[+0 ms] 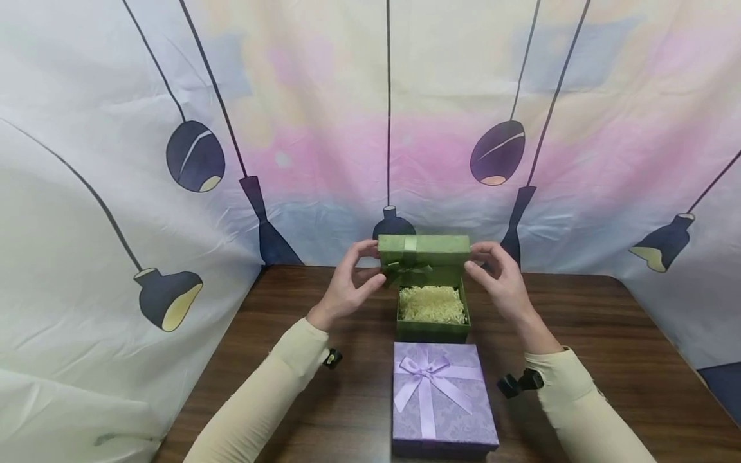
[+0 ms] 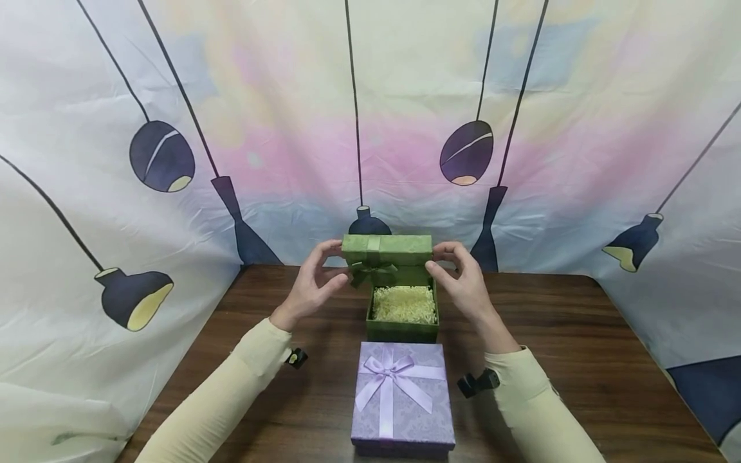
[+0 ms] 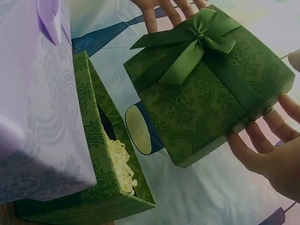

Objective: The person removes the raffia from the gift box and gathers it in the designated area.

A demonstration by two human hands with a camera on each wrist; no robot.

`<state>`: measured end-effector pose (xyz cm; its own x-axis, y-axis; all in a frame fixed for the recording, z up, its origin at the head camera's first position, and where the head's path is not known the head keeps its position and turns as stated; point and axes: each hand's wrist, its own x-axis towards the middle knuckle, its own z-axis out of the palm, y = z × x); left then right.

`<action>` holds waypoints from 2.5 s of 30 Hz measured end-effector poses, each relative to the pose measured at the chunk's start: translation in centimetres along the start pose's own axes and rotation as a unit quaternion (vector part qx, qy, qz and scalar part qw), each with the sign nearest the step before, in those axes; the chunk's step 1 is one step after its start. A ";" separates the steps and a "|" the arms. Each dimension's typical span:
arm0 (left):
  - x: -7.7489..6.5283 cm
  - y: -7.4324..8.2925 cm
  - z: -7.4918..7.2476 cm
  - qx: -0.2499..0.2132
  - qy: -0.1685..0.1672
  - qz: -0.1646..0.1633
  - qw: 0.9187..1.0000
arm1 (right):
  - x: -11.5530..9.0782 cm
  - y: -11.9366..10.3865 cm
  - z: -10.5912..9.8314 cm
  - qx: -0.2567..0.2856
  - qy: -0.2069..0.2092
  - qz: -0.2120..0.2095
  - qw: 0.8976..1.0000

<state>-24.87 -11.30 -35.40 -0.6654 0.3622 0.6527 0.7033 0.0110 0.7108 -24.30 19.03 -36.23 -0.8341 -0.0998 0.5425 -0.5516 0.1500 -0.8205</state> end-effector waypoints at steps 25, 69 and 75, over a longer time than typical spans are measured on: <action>0.1 0.7 0.0 0.055 0.086 -0.034 0.994 | 0.2 0.0 0.6 -0.019 -0.031 -0.030 0.999; -1.6 -1.5 -2.6 0.001 0.084 -0.045 0.995 | 0.7 0.5 2.5 0.015 -0.061 -0.027 0.998; -1.8 -0.2 -2.3 0.004 0.077 -0.058 0.995 | 0.7 0.8 2.7 0.008 -0.055 -0.028 0.998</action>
<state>-24.38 -14.11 -36.09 -0.7719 0.2111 0.5997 0.6214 0.0511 0.7819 -25.31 16.39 -36.95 -0.7962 -0.2158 0.5653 -0.5967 0.1255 -0.7925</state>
